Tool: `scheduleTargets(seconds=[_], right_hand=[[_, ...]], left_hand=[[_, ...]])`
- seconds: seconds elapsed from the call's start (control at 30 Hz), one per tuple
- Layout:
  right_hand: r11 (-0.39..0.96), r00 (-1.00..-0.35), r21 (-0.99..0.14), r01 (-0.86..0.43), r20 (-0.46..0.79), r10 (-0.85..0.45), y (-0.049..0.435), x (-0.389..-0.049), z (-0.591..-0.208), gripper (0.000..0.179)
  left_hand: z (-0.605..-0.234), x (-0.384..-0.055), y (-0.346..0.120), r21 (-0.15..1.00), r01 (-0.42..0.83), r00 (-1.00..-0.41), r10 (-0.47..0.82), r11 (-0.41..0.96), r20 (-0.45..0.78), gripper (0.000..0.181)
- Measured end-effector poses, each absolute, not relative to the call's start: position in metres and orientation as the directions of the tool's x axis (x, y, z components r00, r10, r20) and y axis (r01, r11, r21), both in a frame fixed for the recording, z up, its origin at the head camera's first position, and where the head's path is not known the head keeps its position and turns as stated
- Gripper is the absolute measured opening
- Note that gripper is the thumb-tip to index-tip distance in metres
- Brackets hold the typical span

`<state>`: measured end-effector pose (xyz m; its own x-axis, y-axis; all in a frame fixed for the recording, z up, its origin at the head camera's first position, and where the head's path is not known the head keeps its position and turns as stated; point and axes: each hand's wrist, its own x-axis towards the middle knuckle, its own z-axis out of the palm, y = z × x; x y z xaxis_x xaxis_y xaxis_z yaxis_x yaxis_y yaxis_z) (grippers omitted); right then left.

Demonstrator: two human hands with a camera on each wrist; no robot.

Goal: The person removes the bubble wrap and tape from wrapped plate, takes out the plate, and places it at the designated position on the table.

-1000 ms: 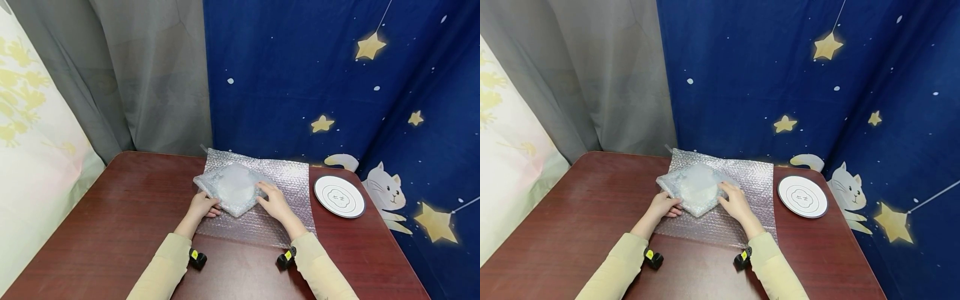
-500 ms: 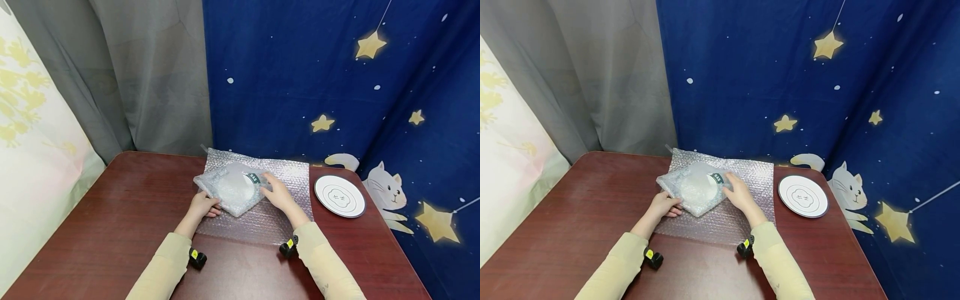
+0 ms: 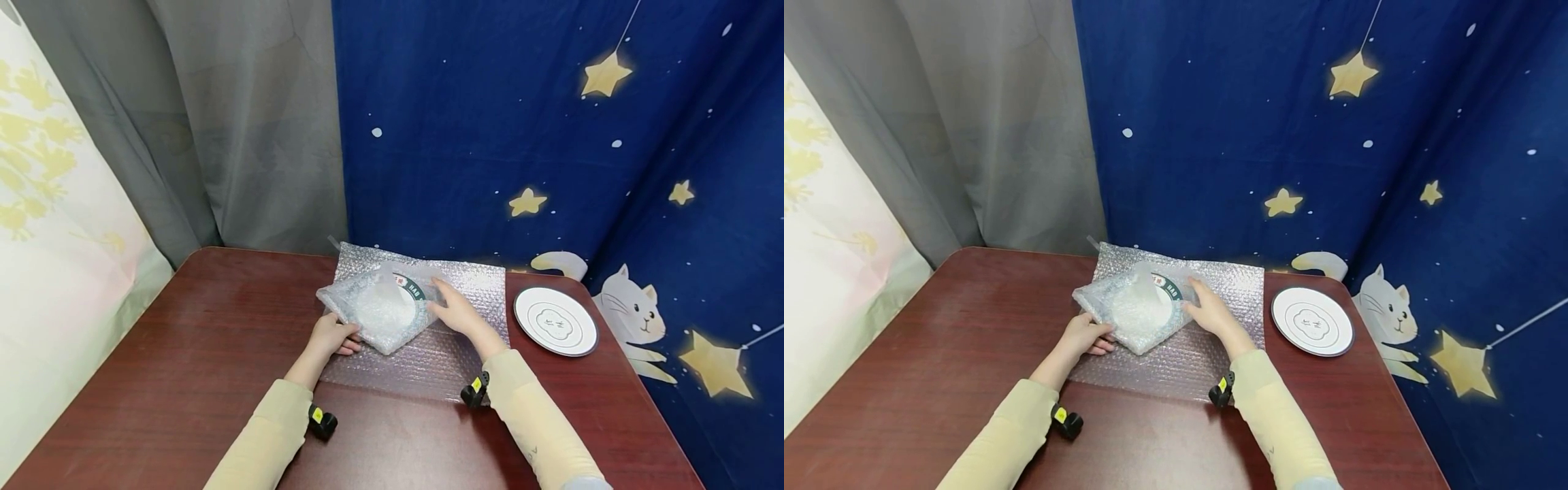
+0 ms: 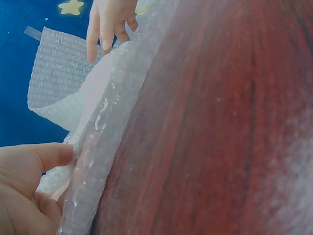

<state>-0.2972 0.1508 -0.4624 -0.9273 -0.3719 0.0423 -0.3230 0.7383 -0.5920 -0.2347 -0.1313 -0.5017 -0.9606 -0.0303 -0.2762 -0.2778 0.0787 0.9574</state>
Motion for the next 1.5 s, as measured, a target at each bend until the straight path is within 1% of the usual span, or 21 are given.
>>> scheduleTargets(seconds=[0.2, 0.37, 0.5, 0.63, 0.67, 0.73, 0.83, 0.9, 1.0, 1.1, 1.17, 1.37, 1.5], right_hand=[[0.747, -0.946, -0.618, -0.245, -0.017, -0.324, 0.156, -0.304, -0.465, 0.064], [0.72, -0.955, -0.671, -0.178, -0.058, -0.29, 0.163, -0.311, -0.47, 0.061], [0.679, -0.958, -0.721, -0.141, -0.073, -0.276, 0.168, -0.313, -0.474, 0.06], [0.666, -0.962, -0.734, -0.128, -0.073, -0.264, 0.17, -0.314, -0.477, 0.06], [0.668, -0.963, -0.733, -0.127, -0.07, -0.259, 0.17, -0.314, -0.478, 0.06], [0.674, -0.968, -0.729, -0.123, -0.061, -0.243, 0.17, -0.314, -0.479, 0.059], [0.685, -0.977, -0.721, -0.106, -0.053, -0.207, 0.169, -0.314, -0.481, 0.058], [0.696, -0.983, -0.712, -0.093, -0.046, -0.179, 0.167, -0.315, -0.483, 0.057], [0.714, -0.99, -0.695, -0.083, -0.025, -0.139, 0.165, -0.316, -0.486, 0.056], [0.725, -0.994, -0.684, -0.08, -0.004, -0.114, 0.164, -0.317, -0.487, 0.053], [0.728, -0.994, -0.681, -0.08, 0.005, -0.105, 0.163, -0.317, -0.488, 0.052], [0.723, -0.994, -0.686, -0.076, -0.005, -0.109, 0.163, -0.318, -0.489, 0.054], [0.712, -0.993, -0.699, -0.068, -0.021, -0.115, 0.162, -0.319, -0.489, 0.056]], left_hand=[[-0.501, -0.233, -0.131, 0.955, -0.287, -0.958, -0.03, 0.076, -0.285, 0.021], [-0.501, -0.232, -0.132, 0.954, -0.295, -0.955, -0.044, 0.046, -0.293, 0.023], [-0.501, -0.231, -0.132, 0.958, -0.286, -0.957, -0.052, 0.023, -0.285, 0.023], [-0.5, -0.23, -0.132, 0.965, -0.263, -0.962, -0.08, 0.027, -0.26, 0.025], [-0.499, -0.23, -0.133, 0.966, -0.255, -0.964, -0.094, 0.042, -0.25, 0.028], [-0.497, -0.229, -0.135, 0.969, -0.233, -0.967, -0.127, 0.085, -0.221, 0.041], [-0.492, -0.23, -0.139, 0.964, -0.199, -0.97, -0.174, 0.178, -0.169, 0.062], [-0.489, -0.231, -0.143, 0.951, -0.183, -0.971, -0.199, 0.249, -0.135, 0.074], [-0.486, -0.232, -0.15, 0.908, -0.153, -0.974, -0.217, 0.391, -0.071, 0.078], [-0.484, -0.234, -0.157, 0.848, -0.114, -0.977, -0.215, 0.518, 0.0, 0.074], [-0.484, -0.235, -0.16, 0.817, -0.092, -0.979, -0.203, 0.569, 0.032, 0.067], [-0.485, -0.239, -0.166, 0.791, -0.067, -0.984, -0.171, 0.607, 0.047, 0.041], [-0.485, -0.243, -0.169, 0.746, -0.068, -0.986, -0.16, 0.662, 0.052, 0.035]])
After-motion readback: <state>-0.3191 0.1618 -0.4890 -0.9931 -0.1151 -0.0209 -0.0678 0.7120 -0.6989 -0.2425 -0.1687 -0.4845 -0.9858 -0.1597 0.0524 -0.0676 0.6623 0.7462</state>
